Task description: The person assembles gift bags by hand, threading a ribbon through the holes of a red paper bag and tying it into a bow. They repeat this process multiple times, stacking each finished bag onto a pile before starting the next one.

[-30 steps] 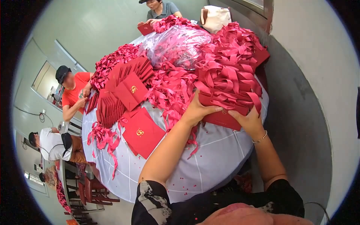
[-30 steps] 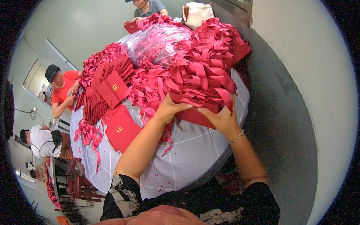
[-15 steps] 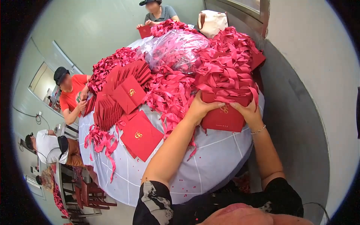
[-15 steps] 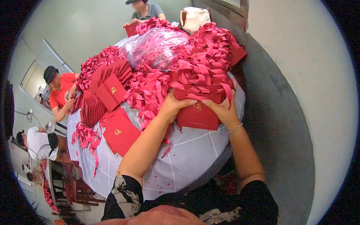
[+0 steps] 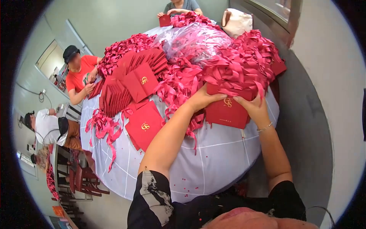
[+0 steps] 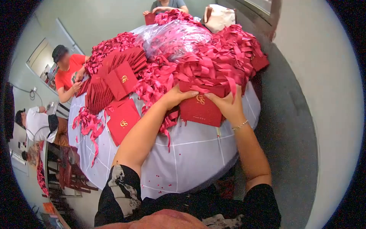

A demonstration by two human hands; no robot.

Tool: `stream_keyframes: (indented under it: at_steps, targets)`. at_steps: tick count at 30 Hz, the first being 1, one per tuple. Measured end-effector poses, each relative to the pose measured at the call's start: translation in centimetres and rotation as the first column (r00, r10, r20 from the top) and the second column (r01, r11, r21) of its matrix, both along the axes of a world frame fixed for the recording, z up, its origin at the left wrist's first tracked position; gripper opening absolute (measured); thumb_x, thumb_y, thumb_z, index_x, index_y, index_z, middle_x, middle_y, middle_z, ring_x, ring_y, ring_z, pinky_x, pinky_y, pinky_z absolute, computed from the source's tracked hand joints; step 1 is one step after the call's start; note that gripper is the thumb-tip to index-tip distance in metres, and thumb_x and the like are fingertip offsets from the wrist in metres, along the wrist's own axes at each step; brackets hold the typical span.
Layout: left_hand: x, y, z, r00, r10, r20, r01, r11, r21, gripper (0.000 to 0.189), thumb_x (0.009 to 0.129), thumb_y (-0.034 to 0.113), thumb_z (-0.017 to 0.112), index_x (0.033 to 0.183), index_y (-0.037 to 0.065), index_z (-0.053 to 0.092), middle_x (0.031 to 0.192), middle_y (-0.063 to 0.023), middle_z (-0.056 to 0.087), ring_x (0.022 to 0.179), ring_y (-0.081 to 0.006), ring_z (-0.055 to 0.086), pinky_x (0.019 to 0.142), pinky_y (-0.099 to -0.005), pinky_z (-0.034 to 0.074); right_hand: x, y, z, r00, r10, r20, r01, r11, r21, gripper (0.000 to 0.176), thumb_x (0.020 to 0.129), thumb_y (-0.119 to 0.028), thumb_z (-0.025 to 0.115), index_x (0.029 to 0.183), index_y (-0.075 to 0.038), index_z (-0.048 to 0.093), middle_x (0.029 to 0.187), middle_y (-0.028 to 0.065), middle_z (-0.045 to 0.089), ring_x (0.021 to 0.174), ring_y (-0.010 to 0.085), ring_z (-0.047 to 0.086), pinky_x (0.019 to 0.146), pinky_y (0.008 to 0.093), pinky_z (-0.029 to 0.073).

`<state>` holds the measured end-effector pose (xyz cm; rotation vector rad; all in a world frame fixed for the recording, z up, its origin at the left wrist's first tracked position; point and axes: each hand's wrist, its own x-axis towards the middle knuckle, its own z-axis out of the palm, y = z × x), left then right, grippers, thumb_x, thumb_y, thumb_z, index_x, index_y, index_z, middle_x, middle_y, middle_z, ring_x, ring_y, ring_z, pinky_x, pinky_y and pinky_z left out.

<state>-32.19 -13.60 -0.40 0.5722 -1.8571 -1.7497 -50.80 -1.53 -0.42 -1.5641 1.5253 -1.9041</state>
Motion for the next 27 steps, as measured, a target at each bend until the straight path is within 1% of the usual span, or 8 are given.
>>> stream_keyframes:
  at_steps: [1,4,9,10,13,15,19,27]
  targets:
    - [0.2,-0.5,-0.6,1.0,0.016,-0.003,-0.016,1.0,0.007,0.059,0.079,0.023,0.08,0.127,0.002,0.053,0.122,-0.012,0.063,0.114,-0.0245,0.06,0.099,-0.0369,0.046,0.6,0.4,0.9,0.95,0.187,0.251,-0.195,0.981,0.007,0.065,0.069,-0.014,0.087,0.122,0.001,0.053,0.115,0.0138,0.062,0.104,0.0229,0.062,0.09,0.0368,0.051]
    - [1.0,-2.9,-3.2,0.955,0.117,0.273,0.047,0.847,-0.529,0.09,0.078,0.054,0.073,0.141,0.001,0.039,0.138,-0.0246,0.049,0.131,-0.037,0.045,0.11,-0.0406,0.035,-0.7,-0.1,-1.7,0.996,0.022,0.091,-0.027,0.998,0.059,0.062,0.069,-0.012,0.086,0.121,0.001,0.054,0.113,0.0131,0.062,0.101,0.0226,0.063,0.09,0.0359,0.051]
    - [3.5,-5.1,-2.0,0.954,-0.026,0.299,0.079,0.983,-0.167,0.076,0.098,0.06,0.035,0.141,-0.002,0.044,0.14,-0.0224,0.051,0.134,-0.033,0.045,0.111,-0.0368,0.033,-1.3,-0.9,-2.6,1.0,0.01,0.028,-0.011,0.999,0.046,0.051,0.079,-0.006,0.076,0.124,0.0,0.053,0.114,0.0102,0.065,0.101,0.0192,0.064,0.088,0.0341,0.053]
    - [4.6,-5.8,-2.2,0.902,0.153,0.403,0.0,0.934,-0.357,0.064,0.105,0.046,0.023,0.14,-0.002,0.046,0.14,-0.0185,0.052,0.132,-0.0241,0.047,0.111,-0.0326,0.033,-1.4,-1.1,-3.1,0.999,-0.038,-0.011,0.038,0.998,0.047,0.053,0.079,-0.008,0.077,0.126,-0.001,0.052,0.116,0.0106,0.064,0.102,0.0197,0.064,0.089,0.0344,0.052]
    - [6.8,-6.5,-2.5,0.662,0.355,0.66,0.161,0.793,-0.588,0.072,0.092,0.062,0.044,0.136,0.006,0.051,0.132,-0.024,0.056,0.123,-0.0372,0.054,0.104,-0.0415,0.042,-0.7,-0.9,-2.8,0.98,-0.146,-0.132,0.152,0.988,0.039,0.057,0.079,-0.012,0.078,0.128,-0.001,0.049,0.119,0.0117,0.06,0.105,0.0214,0.061,0.091,0.0353,0.051]
    - [7.5,-5.2,-2.1,0.614,0.535,0.58,-0.03,0.75,-0.66,0.069,0.089,0.063,0.049,0.131,0.008,0.055,0.124,-0.0261,0.06,0.113,-0.042,0.059,0.097,-0.0466,0.047,0.1,-0.9,-2.4,0.956,-0.205,-0.209,0.215,0.976,0.026,0.06,0.079,-0.014,0.078,0.129,0.0,0.048,0.121,0.0124,0.058,0.107,0.0225,0.059,0.092,0.036,0.05]
    - [7.3,-5.2,-1.9,0.409,0.695,0.592,-0.107,0.681,-0.725,0.039,0.089,0.022,0.047,0.121,0.004,0.061,0.105,-0.0284,0.066,0.101,-0.043,0.064,0.088,-0.0501,0.05,0.9,-2.8,-2.0,0.934,-0.239,-0.265,0.224,0.971,-0.085,0.064,0.075,-0.016,0.081,0.127,0.0,0.048,0.119,0.0154,0.053,0.111,0.0288,0.054,0.097,0.0408,0.043]
    - [6.7,-4.5,-3.4,0.721,0.618,0.314,-0.214,0.629,-0.747,0.048,0.078,0.006,0.047,0.124,0.0,0.058,0.108,-0.0325,0.062,0.104,-0.0463,0.06,0.093,-0.0461,0.048,1.4,-9.0,-3.1,0.831,-0.362,-0.422,0.348,0.931,-0.114,0.086,0.07,-0.035,0.083,0.133,0.002,0.038,0.124,0.0265,0.043,0.119,0.045,0.039,0.105,0.0516,0.031]
